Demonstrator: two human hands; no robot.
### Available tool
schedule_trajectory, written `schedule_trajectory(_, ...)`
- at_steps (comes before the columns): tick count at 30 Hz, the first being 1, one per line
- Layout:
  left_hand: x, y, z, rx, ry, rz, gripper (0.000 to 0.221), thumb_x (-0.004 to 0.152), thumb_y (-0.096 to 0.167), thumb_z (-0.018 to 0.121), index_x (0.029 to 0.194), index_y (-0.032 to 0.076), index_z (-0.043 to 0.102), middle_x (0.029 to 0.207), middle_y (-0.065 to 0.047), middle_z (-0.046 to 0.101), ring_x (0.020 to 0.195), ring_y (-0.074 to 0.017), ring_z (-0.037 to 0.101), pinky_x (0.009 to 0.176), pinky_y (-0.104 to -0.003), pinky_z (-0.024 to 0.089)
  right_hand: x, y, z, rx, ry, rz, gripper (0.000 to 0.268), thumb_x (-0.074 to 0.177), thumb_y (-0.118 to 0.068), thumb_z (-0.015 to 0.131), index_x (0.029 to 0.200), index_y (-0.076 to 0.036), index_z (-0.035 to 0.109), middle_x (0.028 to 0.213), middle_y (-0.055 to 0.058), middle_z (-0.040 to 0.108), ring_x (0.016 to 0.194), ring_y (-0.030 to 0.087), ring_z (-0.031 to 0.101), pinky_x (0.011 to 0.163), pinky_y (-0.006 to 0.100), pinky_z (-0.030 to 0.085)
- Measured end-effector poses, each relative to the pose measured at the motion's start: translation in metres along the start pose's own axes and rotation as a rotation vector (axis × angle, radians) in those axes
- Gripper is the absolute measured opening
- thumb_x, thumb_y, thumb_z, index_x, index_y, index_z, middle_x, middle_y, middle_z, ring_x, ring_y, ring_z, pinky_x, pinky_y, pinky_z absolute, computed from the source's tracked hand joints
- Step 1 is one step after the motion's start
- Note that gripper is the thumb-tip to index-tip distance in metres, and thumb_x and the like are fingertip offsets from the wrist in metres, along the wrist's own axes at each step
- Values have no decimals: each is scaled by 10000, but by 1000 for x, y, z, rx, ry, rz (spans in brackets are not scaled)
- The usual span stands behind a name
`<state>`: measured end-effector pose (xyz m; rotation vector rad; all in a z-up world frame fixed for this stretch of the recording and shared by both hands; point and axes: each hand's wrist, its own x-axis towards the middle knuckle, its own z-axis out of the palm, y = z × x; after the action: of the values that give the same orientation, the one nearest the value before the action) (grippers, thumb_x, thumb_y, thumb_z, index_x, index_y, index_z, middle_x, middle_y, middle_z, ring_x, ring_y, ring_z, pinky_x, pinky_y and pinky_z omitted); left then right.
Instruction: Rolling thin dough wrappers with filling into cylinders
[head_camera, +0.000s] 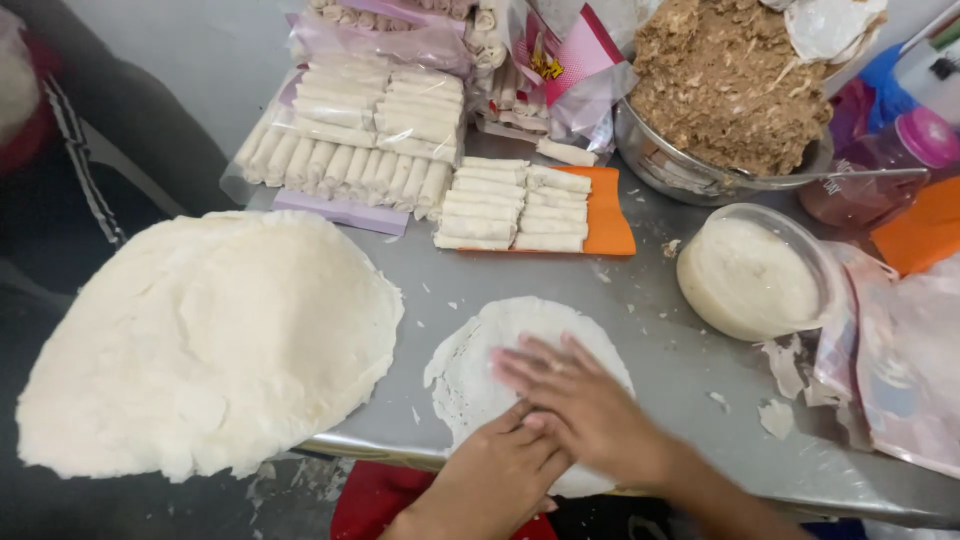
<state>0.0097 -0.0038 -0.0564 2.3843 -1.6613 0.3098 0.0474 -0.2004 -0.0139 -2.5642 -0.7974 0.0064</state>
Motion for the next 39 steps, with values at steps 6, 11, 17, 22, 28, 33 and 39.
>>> schedule_trajectory(6, -9, 24, 18, 325, 50, -76, 991, 873, 615, 515, 1635, 72, 187, 1732, -101, 176, 1602, -263, 171, 1313, -447, 120, 35, -6, -41, -105, -251, 189, 621, 1043, -496, 146, 1614, -263, 216, 1694, -59, 209, 1583, 222, 66, 1233, 536, -99)
schedule_trajectory(11, -20, 48, 49, 194, 363, -167, 484, 1121, 186, 287, 1493, 66, 573, 1431, -108, 650, 1396, -320, 544, 1237, -458, 295, 29, -76, -62, 455, -550, 781, 874, 789, -748, 286, 1550, -385, 515, 1737, -72, 118, 1599, 179, -198, 1241, 365, -158)
schedule_trajectory(17, -12, 39, 14, 437, 505, -209, 453, 1176, 275, 239, 1505, 183, 537, 1562, 13, 544, 1463, -178, 484, 1237, -354, 300, 2, 82, -80, -581, 195, -258, 426, 1108, -443, 246, 1505, -349, 369, 1567, 148, 483, 1497, 362, 371, 941, 498, 411)
schedule_trajectory(22, -20, 44, 12, 353, 375, -242, 637, 1141, 496, 108, 1608, 167, 390, 1663, 1, 394, 1543, -198, 357, 1264, -359, 236, 29, 93, -206, -859, 49, 496, 434, 987, -529, 562, 1109, -184, 796, 1372, 75, 656, 1145, 306, 587, 906, 462, 393)
schedule_trajectory(28, -4, 27, 26, 506, 586, -219, 438, 1179, 334, 232, 1493, 242, 522, 1533, 76, 560, 1428, -130, 501, 1195, -318, 317, 12, 158, -241, -1264, 17, 585, 219, 913, -229, 566, 857, -155, 765, 1027, 34, 738, 808, 301, 787, 531, 442, 579)
schedule_trajectory(33, -22, 41, 23, 317, 209, -238, 614, 1093, 400, 226, 1665, 178, 206, 1737, 3, 187, 1597, -204, 188, 1285, -381, 119, -23, 230, -302, -359, 147, 383, 420, 716, -117, 843, 480, 41, 534, 460, 111, 356, 384, 159, 251, 296, 411, 232)
schedule_trajectory(39, -22, 44, 16, 318, 216, -247, 588, 1082, 305, 302, 1656, 188, 257, 1727, 1, 233, 1586, -213, 238, 1285, -397, 135, -16, 258, -288, -921, 354, 200, 194, 1079, -69, 667, 1125, -110, 852, 1076, 109, 678, 1002, 256, 626, 814, 375, 501)
